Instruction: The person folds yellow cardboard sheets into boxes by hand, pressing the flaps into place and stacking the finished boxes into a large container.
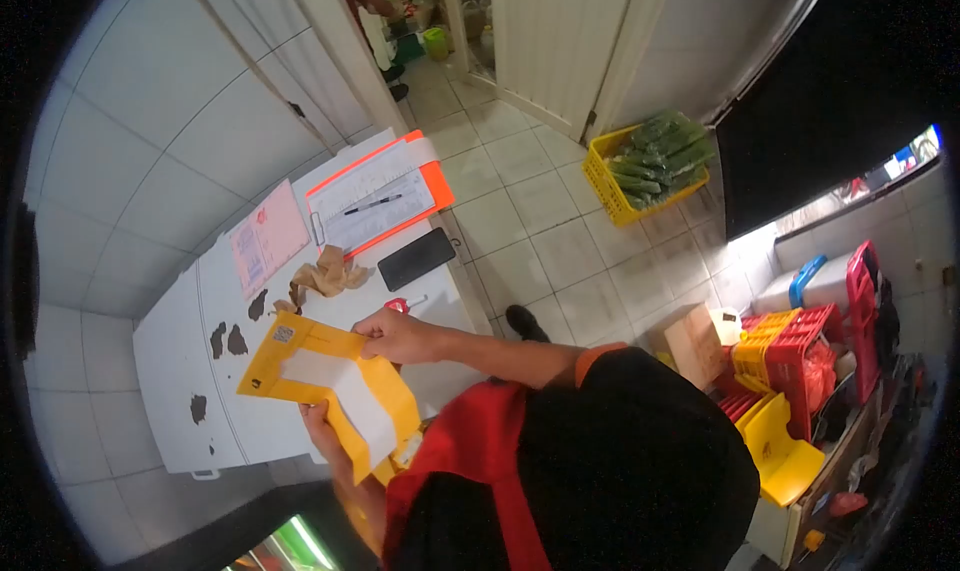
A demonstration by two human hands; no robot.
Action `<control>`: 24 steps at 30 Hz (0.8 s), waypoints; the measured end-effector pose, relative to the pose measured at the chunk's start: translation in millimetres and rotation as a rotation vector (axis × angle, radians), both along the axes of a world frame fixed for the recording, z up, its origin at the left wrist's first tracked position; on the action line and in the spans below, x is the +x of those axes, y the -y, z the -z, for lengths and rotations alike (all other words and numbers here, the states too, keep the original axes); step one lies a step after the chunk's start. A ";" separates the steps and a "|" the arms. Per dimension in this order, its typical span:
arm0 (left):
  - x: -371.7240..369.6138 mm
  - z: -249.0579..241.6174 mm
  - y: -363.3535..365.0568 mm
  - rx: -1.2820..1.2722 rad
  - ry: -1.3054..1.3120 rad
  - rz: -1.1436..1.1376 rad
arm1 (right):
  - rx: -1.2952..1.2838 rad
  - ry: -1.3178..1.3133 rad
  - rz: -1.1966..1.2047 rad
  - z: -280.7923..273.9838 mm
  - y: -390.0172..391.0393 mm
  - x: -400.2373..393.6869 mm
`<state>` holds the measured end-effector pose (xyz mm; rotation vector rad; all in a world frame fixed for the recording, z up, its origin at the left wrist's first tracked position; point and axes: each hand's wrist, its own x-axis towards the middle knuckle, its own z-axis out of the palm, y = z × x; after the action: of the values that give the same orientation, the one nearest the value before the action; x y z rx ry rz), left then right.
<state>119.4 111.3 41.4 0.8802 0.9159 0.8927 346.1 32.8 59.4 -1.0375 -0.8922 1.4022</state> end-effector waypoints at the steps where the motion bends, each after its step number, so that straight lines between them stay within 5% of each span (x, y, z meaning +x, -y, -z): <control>1: 2.8 -2.4 -1.1 0.001 -0.020 0.050 | -0.012 -0.023 0.020 3.7 1.2 1.4; 7: 8.3 -7.5 -0.6 0.005 -0.037 0.136 | -0.125 -0.237 0.020 4.4 8.4 7.8; 13: -12.7 10.8 1.0 -0.042 0.031 0.143 | -0.009 -0.116 0.054 46.2 0.1 -2.2; 17: -13.3 16.5 0.7 -0.039 0.013 0.207 | 0.008 -0.210 0.010 23.5 10.9 5.2; 20: -2.8 -4.0 8.1 -0.061 -0.093 0.228 | -0.081 0.044 -0.083 2.6 13.5 9.0; 22: 5.6 -18.4 15.6 -0.123 -0.175 0.221 | -0.003 0.206 0.069 -8.3 13.8 8.9; 24: 16.5 -29.9 17.7 -0.068 -0.150 0.205 | 0.044 0.149 0.046 -7.7 11.6 9.7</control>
<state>136.0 93.6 71.3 0.9725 0.9599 0.6224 355.8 21.3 67.1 -1.1333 -0.9973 1.2737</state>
